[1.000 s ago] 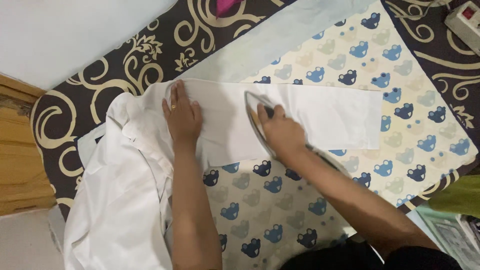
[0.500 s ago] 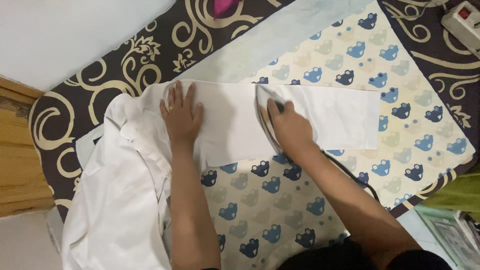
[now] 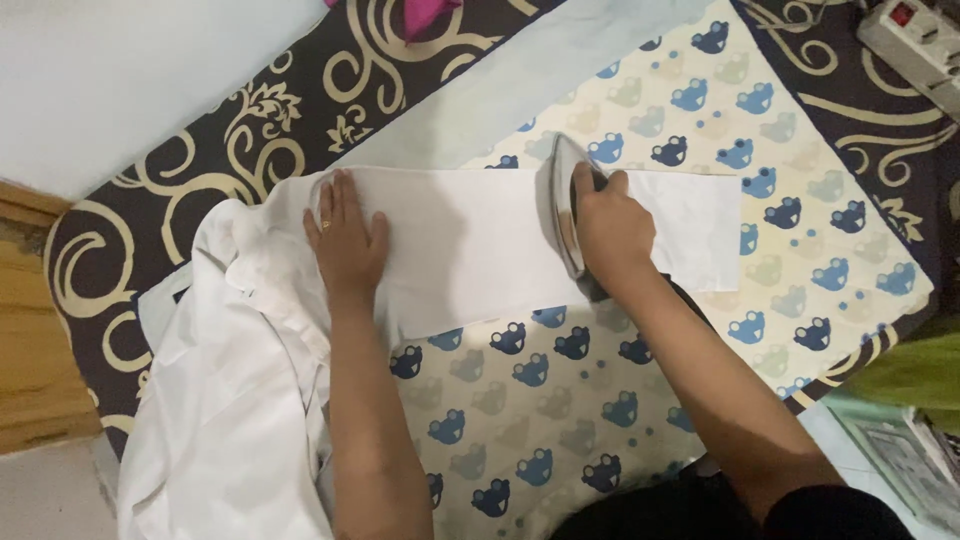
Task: The person irons a white long-sleeved shirt on a flat surface using a hand iron.
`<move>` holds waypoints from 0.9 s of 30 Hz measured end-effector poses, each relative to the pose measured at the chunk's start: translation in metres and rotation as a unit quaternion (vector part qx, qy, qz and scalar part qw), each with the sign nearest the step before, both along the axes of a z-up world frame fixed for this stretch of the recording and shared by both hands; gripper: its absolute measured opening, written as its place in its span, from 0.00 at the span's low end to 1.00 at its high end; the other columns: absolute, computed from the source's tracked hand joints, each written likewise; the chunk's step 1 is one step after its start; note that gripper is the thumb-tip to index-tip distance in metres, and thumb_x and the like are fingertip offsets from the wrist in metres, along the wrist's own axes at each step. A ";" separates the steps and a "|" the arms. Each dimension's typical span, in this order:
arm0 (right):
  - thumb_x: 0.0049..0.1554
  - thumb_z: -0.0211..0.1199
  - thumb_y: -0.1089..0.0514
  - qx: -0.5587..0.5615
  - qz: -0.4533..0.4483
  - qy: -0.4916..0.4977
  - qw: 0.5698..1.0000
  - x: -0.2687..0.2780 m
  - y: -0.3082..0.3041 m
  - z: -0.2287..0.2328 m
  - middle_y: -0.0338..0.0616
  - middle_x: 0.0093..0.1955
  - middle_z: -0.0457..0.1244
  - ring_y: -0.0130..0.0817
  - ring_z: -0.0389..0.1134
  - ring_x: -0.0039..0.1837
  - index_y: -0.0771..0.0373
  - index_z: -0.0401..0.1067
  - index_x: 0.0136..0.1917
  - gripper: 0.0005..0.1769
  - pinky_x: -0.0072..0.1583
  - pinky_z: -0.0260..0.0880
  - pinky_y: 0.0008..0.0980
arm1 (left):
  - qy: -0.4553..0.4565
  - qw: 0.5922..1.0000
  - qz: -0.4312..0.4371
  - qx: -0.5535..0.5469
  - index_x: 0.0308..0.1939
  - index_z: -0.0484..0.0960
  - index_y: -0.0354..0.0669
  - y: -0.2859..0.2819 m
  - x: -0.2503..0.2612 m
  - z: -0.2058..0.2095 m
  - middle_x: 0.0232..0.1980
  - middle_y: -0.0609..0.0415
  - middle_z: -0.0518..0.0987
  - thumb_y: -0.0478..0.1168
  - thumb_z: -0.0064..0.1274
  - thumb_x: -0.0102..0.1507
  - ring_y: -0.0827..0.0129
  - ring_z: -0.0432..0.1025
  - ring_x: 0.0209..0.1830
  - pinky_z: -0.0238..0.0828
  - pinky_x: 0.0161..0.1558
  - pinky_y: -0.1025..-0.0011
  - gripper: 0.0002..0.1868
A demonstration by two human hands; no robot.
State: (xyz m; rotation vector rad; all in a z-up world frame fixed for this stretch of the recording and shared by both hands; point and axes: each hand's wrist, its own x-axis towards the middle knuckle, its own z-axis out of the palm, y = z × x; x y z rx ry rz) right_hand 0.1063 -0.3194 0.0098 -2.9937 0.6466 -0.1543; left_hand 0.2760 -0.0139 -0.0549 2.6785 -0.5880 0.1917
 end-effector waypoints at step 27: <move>0.59 0.54 0.59 -0.011 -0.085 0.054 0.995 -0.083 -0.065 0.000 0.69 0.56 0.60 0.63 0.71 0.41 0.56 0.59 0.76 0.32 0.41 0.73 0.54 | 0.009 0.999 0.003 0.036 0.81 0.51 0.44 -0.001 0.006 -0.004 0.85 0.51 0.53 0.51 0.38 0.68 0.56 0.45 0.84 0.29 0.77 0.46 0.39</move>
